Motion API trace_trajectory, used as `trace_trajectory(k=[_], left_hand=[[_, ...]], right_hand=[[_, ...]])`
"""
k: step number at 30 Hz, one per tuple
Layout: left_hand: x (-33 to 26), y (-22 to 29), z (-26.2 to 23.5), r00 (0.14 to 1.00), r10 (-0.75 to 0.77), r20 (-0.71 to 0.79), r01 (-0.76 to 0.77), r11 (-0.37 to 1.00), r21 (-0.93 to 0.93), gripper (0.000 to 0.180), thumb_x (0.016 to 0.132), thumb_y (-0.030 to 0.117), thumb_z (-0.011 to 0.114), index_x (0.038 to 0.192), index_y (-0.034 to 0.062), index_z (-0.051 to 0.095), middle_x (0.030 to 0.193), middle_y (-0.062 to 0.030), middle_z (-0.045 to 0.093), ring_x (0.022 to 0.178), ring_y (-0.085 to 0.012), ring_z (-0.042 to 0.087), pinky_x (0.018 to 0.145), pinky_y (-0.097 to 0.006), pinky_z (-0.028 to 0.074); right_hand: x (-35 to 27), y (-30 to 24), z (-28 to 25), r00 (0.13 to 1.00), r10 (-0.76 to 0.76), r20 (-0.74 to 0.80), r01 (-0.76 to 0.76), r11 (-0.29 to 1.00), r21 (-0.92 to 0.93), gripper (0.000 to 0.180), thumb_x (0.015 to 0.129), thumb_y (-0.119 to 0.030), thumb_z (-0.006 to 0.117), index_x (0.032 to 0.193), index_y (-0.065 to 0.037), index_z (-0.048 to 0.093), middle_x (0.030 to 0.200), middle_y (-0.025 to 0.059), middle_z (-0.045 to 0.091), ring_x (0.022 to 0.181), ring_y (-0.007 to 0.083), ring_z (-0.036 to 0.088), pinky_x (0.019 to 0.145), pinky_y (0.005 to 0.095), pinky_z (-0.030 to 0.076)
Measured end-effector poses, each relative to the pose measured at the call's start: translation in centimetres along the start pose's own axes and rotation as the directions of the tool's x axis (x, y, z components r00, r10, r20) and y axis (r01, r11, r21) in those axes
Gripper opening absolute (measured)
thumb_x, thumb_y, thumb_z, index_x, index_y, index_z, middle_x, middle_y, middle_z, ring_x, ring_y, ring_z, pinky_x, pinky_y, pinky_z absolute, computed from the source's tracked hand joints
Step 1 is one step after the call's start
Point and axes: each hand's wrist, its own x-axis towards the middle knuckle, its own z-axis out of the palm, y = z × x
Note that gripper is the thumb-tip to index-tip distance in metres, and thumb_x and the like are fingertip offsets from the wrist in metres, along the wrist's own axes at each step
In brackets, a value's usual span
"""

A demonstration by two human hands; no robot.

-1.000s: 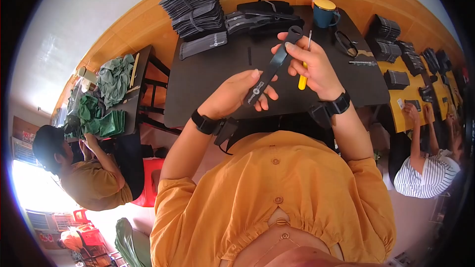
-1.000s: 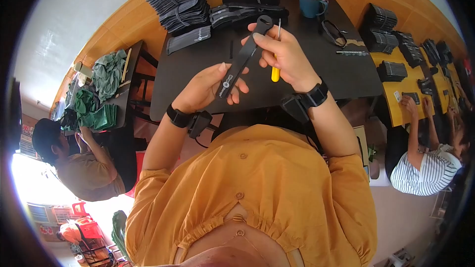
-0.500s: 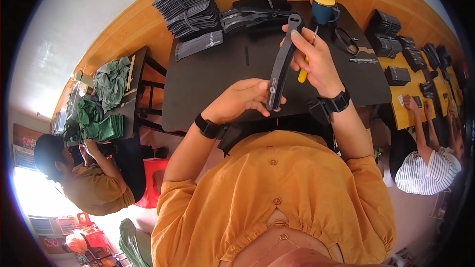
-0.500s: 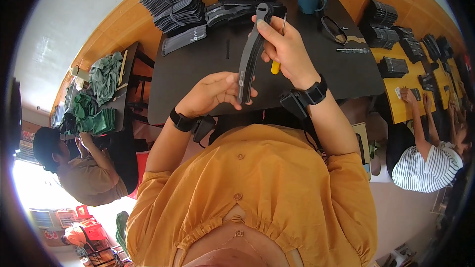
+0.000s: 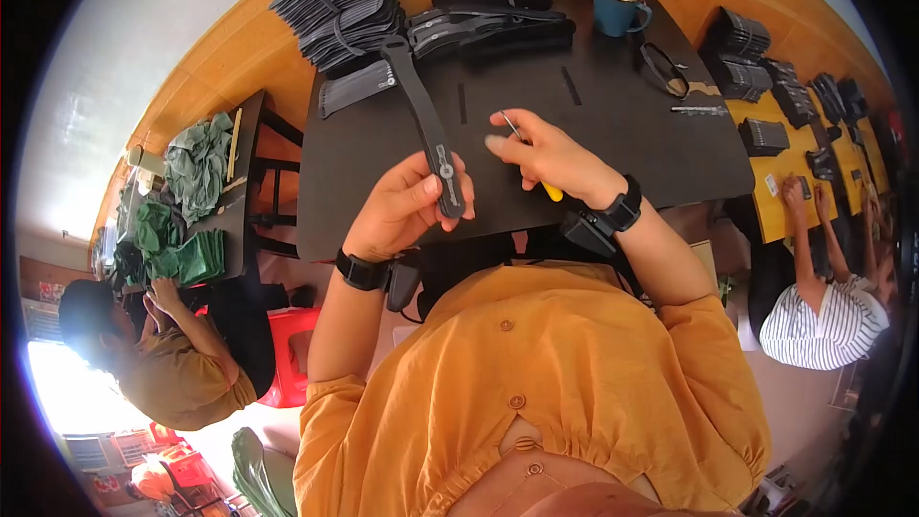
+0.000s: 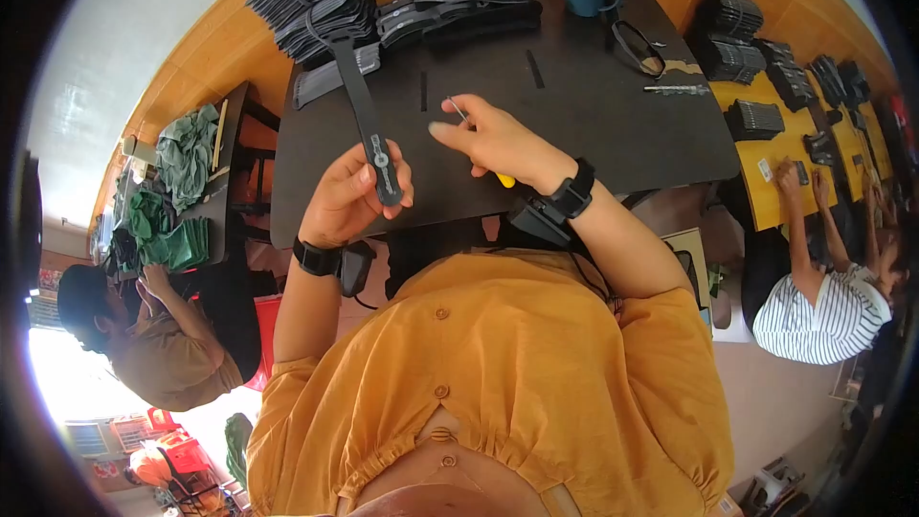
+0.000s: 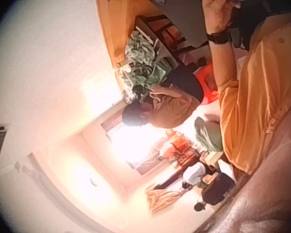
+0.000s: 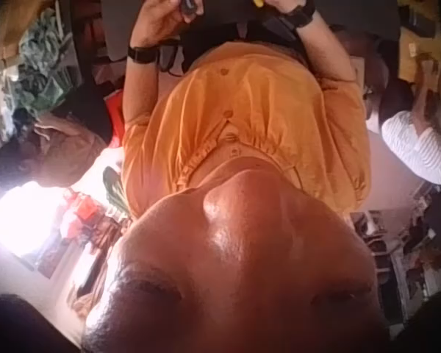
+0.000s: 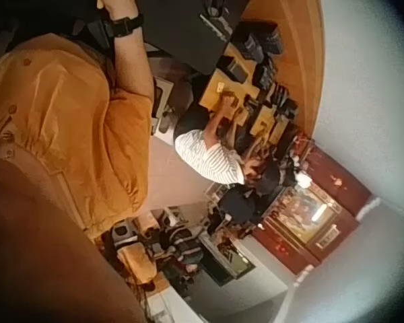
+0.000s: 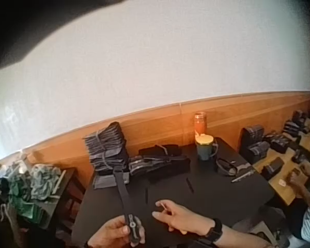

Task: Attaching plastic components to leather straps using a small hand tool.

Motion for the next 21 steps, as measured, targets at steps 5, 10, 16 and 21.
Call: trace_trajectory(k=[5,10,16,21], left_hand=[[0.1,1.5,0.3,0.990,0.106,-0.093,-0.097,0.990,0.102,0.038,0.098,0.021,0.059,0.127,-0.0008,0.050,0.105,-0.0157,0.065,0.091,-0.0232,0.066,0.069,-0.026,0.052],[1.1,2.2,0.7,0.977,0.144,-0.158,-0.129,0.987,0.098,0.036,0.100,0.018,0.056,0.129,-0.0015,0.048,0.108,-0.0147,0.065,0.095,-0.0220,0.066,0.075,-0.027,0.053],[2.8,2.2,1.7,0.973,0.165,-0.162,-0.167,0.986,0.004,0.038,0.102,0.020,0.052,0.132,-0.0027,0.046,0.110,-0.0142,0.064,0.099,-0.0230,0.065,0.082,-0.031,0.054],[3.3,2.1,2.7,0.979,0.168,-0.117,-0.187,0.967,-0.174,0.039,0.103,0.021,0.050,0.133,-0.0036,0.047,0.113,-0.0140,0.064,0.100,-0.0235,0.065,0.085,-0.032,0.055]], right_hand=[[-0.9,0.7,0.2,0.996,-0.033,0.083,0.048,0.983,-0.177,0.038,0.099,-0.023,0.056,0.131,-0.003,0.054,0.093,0.0005,0.058,0.069,0.0087,0.057,0.062,0.0219,0.049],[-2.7,-0.1,0.9,0.986,-0.133,0.100,0.138,0.989,-0.044,0.033,0.102,-0.023,0.049,0.129,-0.005,0.056,0.087,0.0048,0.059,0.063,0.0106,0.058,0.061,0.0254,0.051],[-5.5,-3.6,1.8,0.975,-0.201,0.092,0.213,0.965,-0.156,0.031,0.105,-0.028,0.044,0.122,-0.006,0.059,0.070,0.0014,0.053,0.050,0.0074,0.050,0.046,0.0228,0.045],[-5.8,-4.2,2.1,0.961,-0.260,0.091,0.272,0.947,-0.169,0.027,0.105,-0.027,0.046,0.111,-0.004,0.058,0.069,0.0026,0.055,0.048,0.0100,0.051,0.044,0.0256,0.043]])
